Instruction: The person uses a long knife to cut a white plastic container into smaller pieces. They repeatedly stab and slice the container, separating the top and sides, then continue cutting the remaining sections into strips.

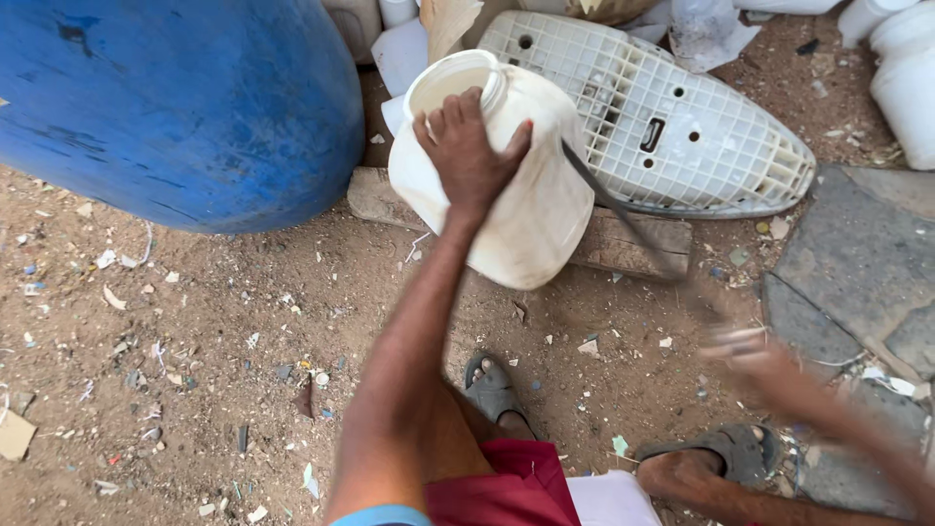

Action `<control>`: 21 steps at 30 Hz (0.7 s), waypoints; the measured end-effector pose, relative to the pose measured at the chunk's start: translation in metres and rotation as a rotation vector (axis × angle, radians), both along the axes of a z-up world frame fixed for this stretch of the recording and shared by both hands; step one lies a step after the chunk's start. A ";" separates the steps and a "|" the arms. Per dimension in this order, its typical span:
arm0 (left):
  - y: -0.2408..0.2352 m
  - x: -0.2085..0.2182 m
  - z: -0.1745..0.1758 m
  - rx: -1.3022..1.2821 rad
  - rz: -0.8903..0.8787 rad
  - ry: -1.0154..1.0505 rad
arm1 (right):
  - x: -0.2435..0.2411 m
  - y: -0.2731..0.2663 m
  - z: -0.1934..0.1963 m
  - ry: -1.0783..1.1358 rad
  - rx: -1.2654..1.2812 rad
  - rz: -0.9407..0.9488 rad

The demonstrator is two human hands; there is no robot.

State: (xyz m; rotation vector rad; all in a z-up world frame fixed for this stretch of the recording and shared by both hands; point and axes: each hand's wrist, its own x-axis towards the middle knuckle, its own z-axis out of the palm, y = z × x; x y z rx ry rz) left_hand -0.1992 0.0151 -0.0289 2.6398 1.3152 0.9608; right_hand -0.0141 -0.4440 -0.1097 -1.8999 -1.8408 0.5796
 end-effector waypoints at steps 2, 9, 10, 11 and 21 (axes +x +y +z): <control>-0.033 0.031 -0.005 0.154 0.205 -0.068 | -0.114 0.040 -0.014 0.330 -0.193 -0.421; -0.068 0.068 -0.002 0.052 -0.093 0.107 | -0.267 0.116 -0.034 1.746 -0.343 -0.968; -0.060 0.064 0.001 0.053 -0.123 0.089 | -0.240 0.106 -0.028 1.809 -0.316 -0.951; -0.051 0.058 0.003 0.053 -0.153 0.071 | -0.212 0.095 -0.022 1.536 -0.362 -0.947; 0.012 0.057 0.025 0.086 -0.172 0.061 | -0.098 0.063 0.020 0.241 -0.434 -0.746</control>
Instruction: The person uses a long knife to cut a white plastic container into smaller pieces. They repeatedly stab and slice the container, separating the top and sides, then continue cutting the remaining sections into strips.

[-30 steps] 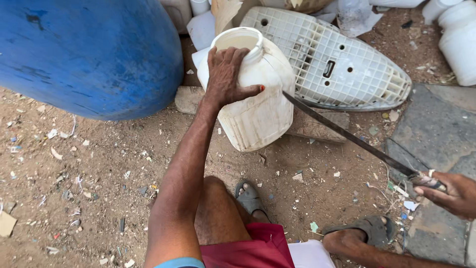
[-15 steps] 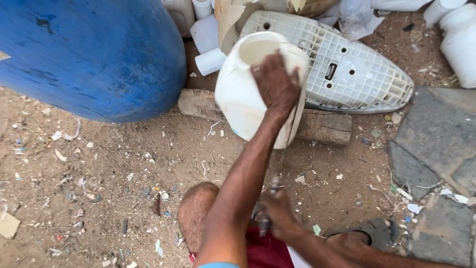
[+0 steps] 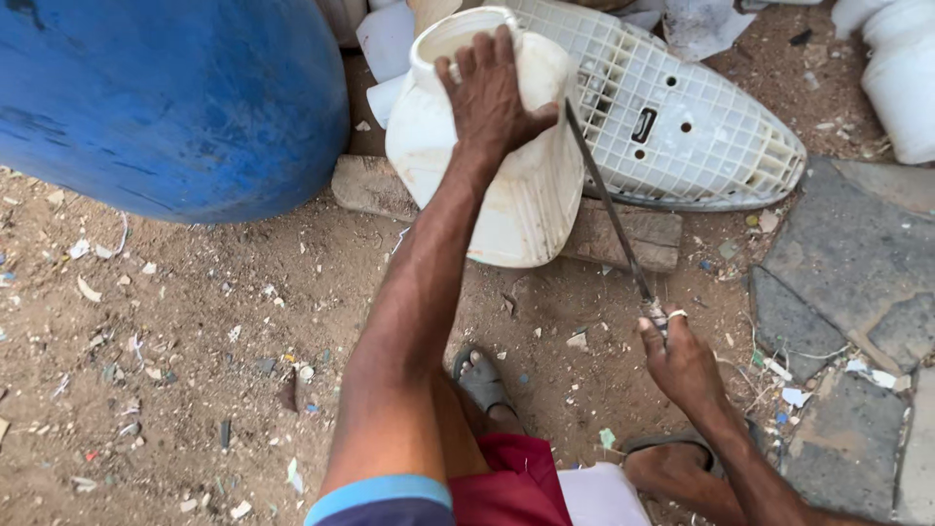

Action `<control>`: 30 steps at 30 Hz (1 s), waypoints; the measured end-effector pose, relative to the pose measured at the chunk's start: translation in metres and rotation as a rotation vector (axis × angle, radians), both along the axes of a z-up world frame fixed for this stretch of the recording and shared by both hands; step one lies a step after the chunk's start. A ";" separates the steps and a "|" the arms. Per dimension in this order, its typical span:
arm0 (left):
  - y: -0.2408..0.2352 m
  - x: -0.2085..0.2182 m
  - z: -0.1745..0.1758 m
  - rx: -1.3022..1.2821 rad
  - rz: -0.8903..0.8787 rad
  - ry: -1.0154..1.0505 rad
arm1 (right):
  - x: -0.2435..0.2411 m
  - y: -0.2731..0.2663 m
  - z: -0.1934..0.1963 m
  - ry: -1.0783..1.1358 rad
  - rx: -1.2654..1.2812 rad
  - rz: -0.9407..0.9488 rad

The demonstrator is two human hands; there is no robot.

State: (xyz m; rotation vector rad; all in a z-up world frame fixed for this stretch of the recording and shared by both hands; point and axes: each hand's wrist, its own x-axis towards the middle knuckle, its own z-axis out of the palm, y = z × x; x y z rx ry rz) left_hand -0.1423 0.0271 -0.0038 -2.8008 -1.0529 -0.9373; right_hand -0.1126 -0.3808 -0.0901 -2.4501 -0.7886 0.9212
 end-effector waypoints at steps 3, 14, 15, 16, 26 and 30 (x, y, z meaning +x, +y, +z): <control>0.005 -0.012 -0.008 -0.044 -0.003 0.009 | 0.007 0.000 -0.005 -0.008 0.012 0.001; -0.080 0.002 0.029 0.016 -0.117 -0.206 | 0.038 -0.047 -0.026 -0.065 -0.038 0.055; -0.085 -0.004 0.045 0.073 -0.143 -0.285 | 0.040 -0.059 -0.019 -0.146 0.065 0.113; -0.098 -0.015 0.058 0.084 -0.153 -0.311 | 0.042 -0.073 -0.011 -0.228 0.168 0.170; -0.178 -0.055 0.034 0.183 -0.339 -0.207 | 0.029 -0.114 -0.103 -0.172 0.161 -0.055; -0.136 -0.081 0.014 0.039 -0.295 -0.069 | 0.034 -0.037 -0.131 -0.140 0.052 -0.121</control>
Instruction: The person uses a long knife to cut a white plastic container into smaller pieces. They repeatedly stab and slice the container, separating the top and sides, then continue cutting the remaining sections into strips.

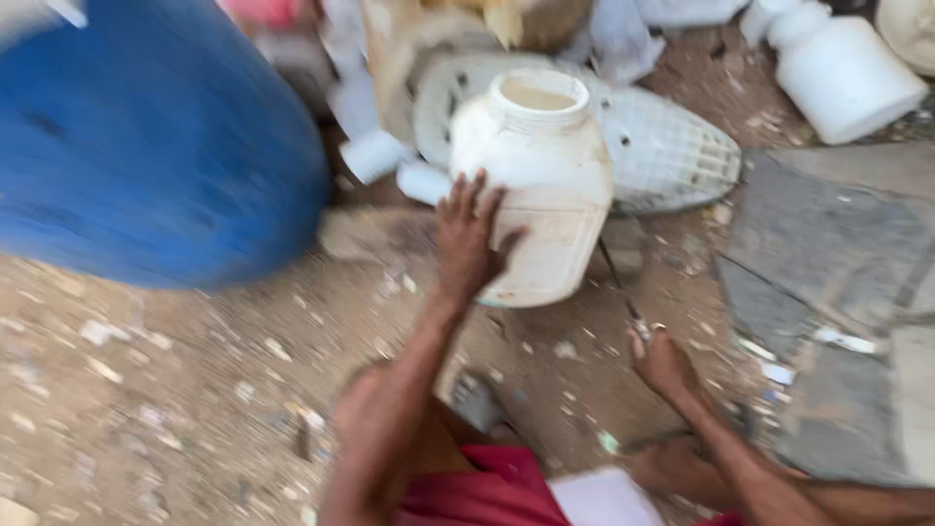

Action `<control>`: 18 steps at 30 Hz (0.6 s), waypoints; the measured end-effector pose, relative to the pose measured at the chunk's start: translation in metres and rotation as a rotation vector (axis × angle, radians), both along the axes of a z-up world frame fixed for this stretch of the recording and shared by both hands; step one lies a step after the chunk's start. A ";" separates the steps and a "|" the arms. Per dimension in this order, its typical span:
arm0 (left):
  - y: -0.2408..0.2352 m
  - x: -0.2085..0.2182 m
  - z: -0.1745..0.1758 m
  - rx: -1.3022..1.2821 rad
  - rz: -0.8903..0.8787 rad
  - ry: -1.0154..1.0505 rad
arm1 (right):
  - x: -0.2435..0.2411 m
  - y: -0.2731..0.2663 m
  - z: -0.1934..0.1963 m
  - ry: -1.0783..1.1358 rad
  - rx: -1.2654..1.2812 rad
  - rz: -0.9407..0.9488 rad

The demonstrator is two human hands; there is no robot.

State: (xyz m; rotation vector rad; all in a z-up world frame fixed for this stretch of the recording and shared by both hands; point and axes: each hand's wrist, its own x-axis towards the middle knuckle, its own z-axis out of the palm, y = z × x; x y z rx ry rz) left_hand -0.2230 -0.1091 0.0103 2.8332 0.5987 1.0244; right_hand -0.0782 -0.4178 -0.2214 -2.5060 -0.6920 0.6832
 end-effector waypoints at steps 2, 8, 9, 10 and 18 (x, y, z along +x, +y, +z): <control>-0.002 0.010 -0.006 -0.260 0.014 0.023 | -0.017 -0.005 0.014 -0.058 0.067 0.019; 0.010 0.049 -0.009 0.015 0.111 -0.025 | -0.082 -0.054 0.045 -0.016 -0.052 -0.032; 0.018 0.043 -0.012 -0.039 0.091 0.055 | -0.089 -0.055 0.044 -0.028 -0.064 -0.023; 0.027 0.033 -0.015 -0.092 0.070 0.135 | -0.095 -0.056 0.043 -0.040 -0.076 -0.015; -0.004 0.010 0.014 -0.325 0.158 0.294 | -0.091 -0.038 0.065 0.076 -0.064 -0.049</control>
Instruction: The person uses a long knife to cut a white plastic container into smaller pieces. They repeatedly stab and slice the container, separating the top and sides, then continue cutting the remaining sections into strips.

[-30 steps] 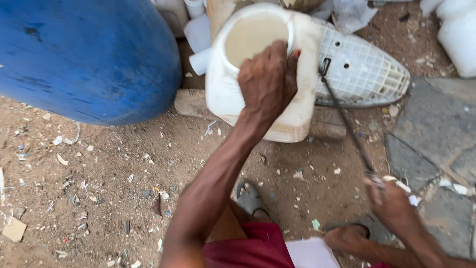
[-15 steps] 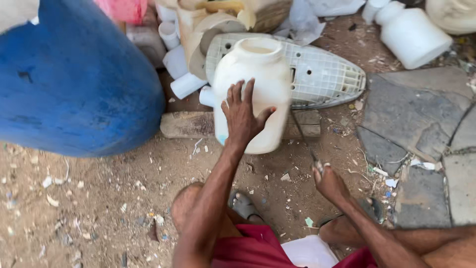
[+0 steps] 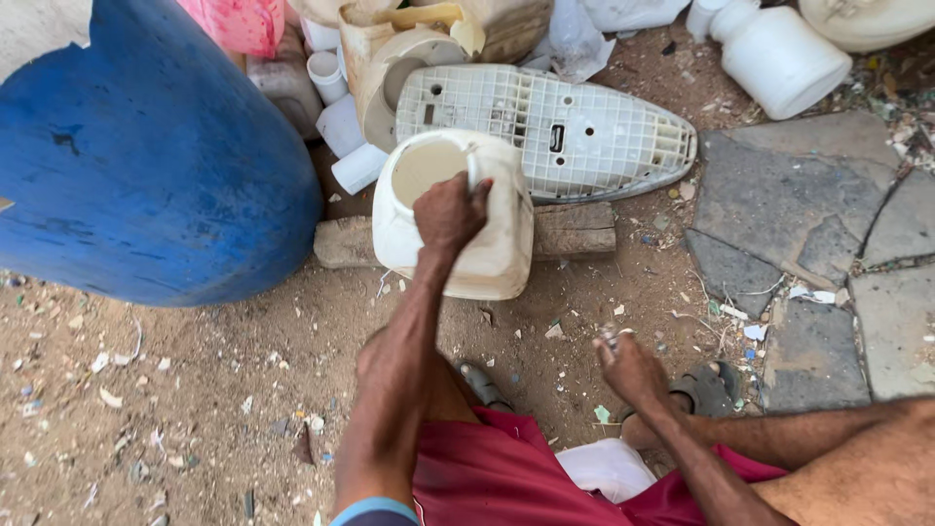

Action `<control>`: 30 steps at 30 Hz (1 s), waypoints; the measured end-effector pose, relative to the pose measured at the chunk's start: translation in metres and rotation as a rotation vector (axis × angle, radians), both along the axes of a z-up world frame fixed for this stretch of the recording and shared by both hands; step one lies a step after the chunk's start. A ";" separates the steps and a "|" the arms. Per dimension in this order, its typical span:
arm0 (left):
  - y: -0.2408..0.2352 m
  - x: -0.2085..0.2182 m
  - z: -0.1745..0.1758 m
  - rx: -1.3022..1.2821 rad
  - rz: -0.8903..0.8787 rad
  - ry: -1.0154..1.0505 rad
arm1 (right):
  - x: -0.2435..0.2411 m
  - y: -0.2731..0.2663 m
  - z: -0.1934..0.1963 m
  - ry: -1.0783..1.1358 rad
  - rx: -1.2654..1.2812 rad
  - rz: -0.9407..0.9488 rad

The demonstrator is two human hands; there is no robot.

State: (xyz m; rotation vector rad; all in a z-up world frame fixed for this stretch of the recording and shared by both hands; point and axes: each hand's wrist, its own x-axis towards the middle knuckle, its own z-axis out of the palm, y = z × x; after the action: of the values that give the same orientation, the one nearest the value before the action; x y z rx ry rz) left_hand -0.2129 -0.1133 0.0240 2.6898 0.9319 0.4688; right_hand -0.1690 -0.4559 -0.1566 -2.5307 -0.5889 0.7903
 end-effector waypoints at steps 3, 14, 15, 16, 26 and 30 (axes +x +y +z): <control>-0.024 0.019 0.065 0.271 -0.101 -0.257 | 0.019 -0.010 0.036 -0.205 0.077 -0.077; -0.057 0.111 0.077 0.470 -0.583 -0.410 | 0.031 -0.093 -0.044 -0.138 -0.076 -0.110; -0.066 0.115 0.046 0.410 -0.628 -0.393 | 0.026 -0.087 -0.072 -0.110 -0.099 -0.075; -0.074 0.120 0.017 0.364 -0.647 -0.365 | 0.022 -0.081 -0.096 -0.072 -0.082 -0.107; -0.022 0.108 0.001 0.249 -0.642 -0.099 | 0.020 -0.035 -0.026 0.191 0.073 -0.339; 0.000 0.092 0.106 0.346 -0.597 -0.417 | 0.038 -0.024 0.057 -0.021 0.241 -0.244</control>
State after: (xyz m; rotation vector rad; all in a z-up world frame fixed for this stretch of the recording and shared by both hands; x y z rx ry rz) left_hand -0.1204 -0.1129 0.1302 2.7992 -0.0807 1.0591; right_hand -0.1309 -0.4794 -0.0994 -2.3337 -0.3487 0.5694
